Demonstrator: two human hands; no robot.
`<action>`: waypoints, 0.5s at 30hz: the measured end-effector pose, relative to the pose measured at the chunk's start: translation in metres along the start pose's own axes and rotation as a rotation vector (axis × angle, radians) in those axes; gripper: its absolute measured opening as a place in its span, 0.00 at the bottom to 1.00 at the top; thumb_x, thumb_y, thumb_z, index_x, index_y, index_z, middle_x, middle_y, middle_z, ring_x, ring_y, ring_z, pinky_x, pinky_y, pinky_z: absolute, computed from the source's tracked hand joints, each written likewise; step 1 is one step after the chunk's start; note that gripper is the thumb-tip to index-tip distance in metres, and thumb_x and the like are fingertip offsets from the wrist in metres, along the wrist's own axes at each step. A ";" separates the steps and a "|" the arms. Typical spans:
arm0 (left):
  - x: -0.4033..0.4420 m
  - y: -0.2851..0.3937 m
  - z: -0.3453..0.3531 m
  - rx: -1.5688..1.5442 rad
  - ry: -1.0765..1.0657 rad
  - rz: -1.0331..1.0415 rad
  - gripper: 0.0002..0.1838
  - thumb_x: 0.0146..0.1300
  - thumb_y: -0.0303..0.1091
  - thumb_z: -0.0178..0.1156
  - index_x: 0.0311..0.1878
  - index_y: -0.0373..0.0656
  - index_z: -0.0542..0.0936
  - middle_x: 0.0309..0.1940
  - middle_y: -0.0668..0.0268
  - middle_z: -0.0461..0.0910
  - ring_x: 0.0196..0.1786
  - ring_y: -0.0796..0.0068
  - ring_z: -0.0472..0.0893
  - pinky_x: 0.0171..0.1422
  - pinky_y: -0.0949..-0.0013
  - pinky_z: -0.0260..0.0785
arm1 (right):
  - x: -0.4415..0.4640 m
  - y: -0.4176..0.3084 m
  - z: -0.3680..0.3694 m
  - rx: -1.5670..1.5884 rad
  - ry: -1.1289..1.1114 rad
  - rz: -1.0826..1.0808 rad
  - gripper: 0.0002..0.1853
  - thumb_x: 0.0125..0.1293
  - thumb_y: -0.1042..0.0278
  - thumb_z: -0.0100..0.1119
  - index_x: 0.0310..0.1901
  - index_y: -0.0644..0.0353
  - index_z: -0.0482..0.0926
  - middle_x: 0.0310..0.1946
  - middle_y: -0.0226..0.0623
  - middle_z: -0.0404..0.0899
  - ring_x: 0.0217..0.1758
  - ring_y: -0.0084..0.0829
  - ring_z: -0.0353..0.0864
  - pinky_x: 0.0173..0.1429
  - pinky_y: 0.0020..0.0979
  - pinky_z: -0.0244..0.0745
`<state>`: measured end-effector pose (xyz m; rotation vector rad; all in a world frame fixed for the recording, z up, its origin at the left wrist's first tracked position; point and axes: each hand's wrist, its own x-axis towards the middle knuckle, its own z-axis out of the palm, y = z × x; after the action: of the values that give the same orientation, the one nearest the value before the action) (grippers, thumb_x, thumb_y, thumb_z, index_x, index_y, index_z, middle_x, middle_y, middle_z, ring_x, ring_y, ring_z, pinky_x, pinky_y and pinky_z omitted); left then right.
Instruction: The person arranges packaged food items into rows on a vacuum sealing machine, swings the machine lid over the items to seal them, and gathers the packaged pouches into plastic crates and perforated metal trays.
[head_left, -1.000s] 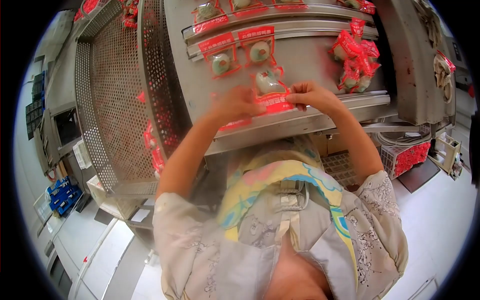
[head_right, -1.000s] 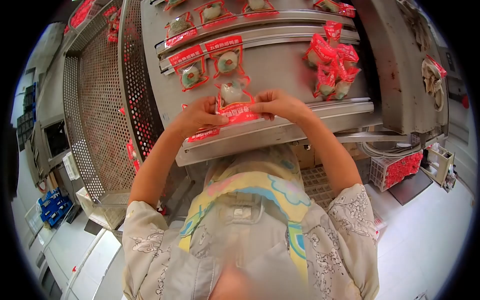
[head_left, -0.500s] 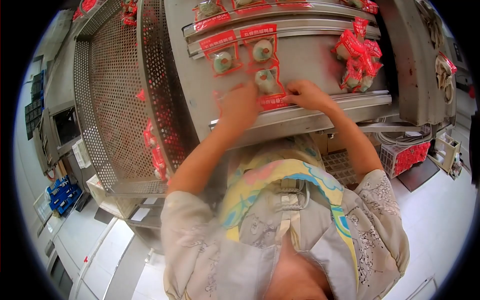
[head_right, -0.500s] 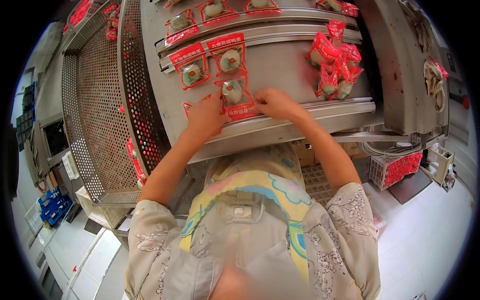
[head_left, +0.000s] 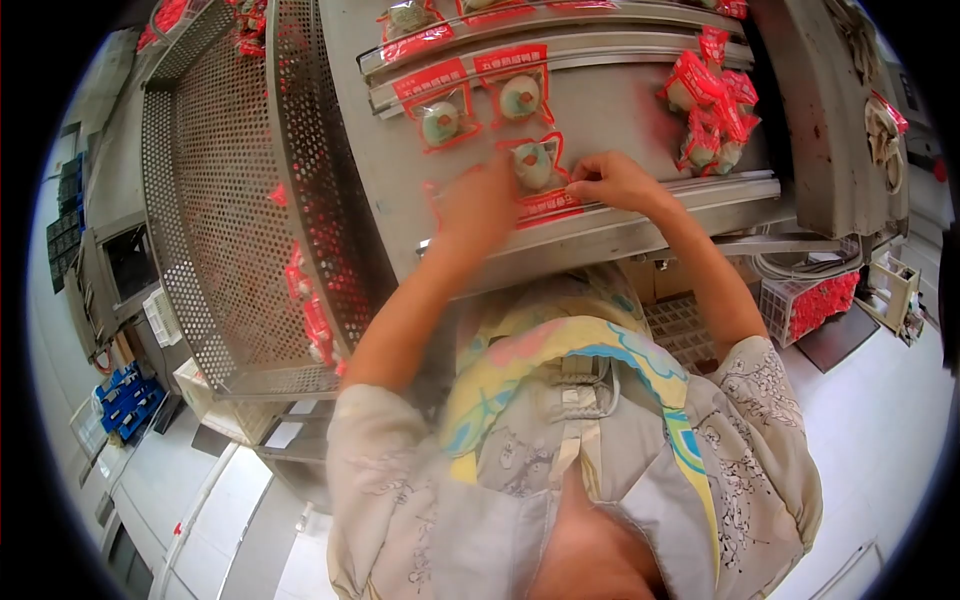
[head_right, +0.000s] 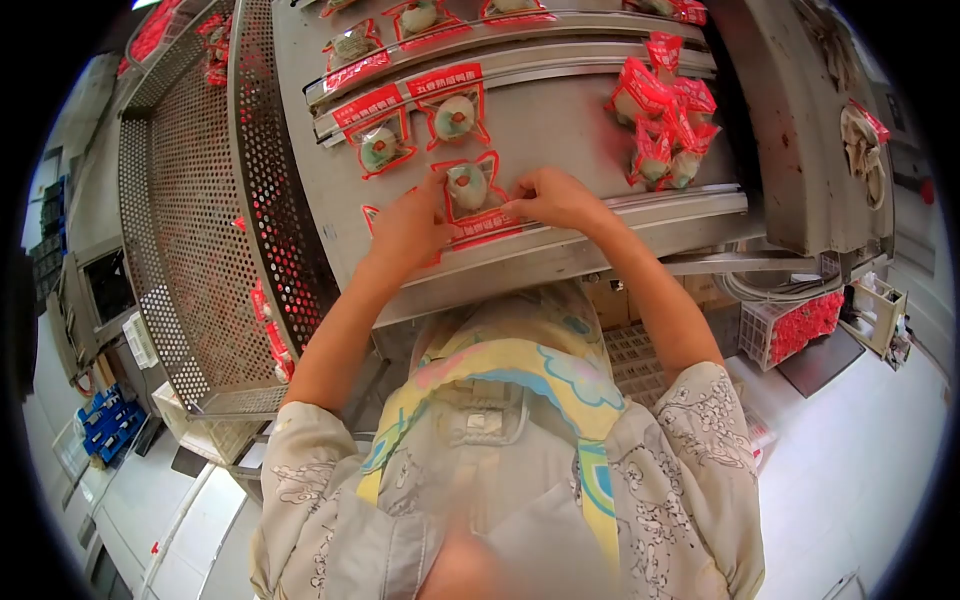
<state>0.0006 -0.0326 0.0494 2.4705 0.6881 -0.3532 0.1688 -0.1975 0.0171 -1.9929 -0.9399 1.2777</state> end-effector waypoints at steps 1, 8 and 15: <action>0.000 0.000 -0.003 -0.070 -0.038 -0.001 0.31 0.48 0.33 0.67 0.57 0.44 0.69 0.29 0.56 0.82 0.37 0.53 0.82 0.39 0.55 0.73 | -0.001 0.000 0.002 -0.001 0.026 0.000 0.17 0.53 0.54 0.65 0.30 0.63 0.82 0.22 0.39 0.80 0.26 0.31 0.78 0.36 0.34 0.72; -0.003 0.009 0.017 0.190 0.147 -0.074 0.25 0.52 0.33 0.63 0.55 0.45 0.70 0.27 0.58 0.82 0.34 0.50 0.82 0.36 0.52 0.71 | -0.001 -0.008 0.001 -0.271 -0.025 -0.043 0.14 0.52 0.58 0.67 0.30 0.61 0.83 0.22 0.40 0.80 0.26 0.34 0.78 0.36 0.34 0.72; -0.042 0.034 0.007 0.016 0.292 0.258 0.19 0.53 0.33 0.63 0.49 0.44 0.75 0.35 0.63 0.77 0.41 0.57 0.78 0.40 0.56 0.72 | -0.046 -0.013 -0.034 -0.126 0.671 -0.257 0.18 0.51 0.54 0.70 0.39 0.58 0.81 0.30 0.38 0.79 0.32 0.39 0.78 0.36 0.33 0.72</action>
<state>-0.0164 -0.0782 0.0742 2.6122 0.4701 0.1029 0.1833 -0.2307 0.0635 -2.0960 -0.9021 0.3641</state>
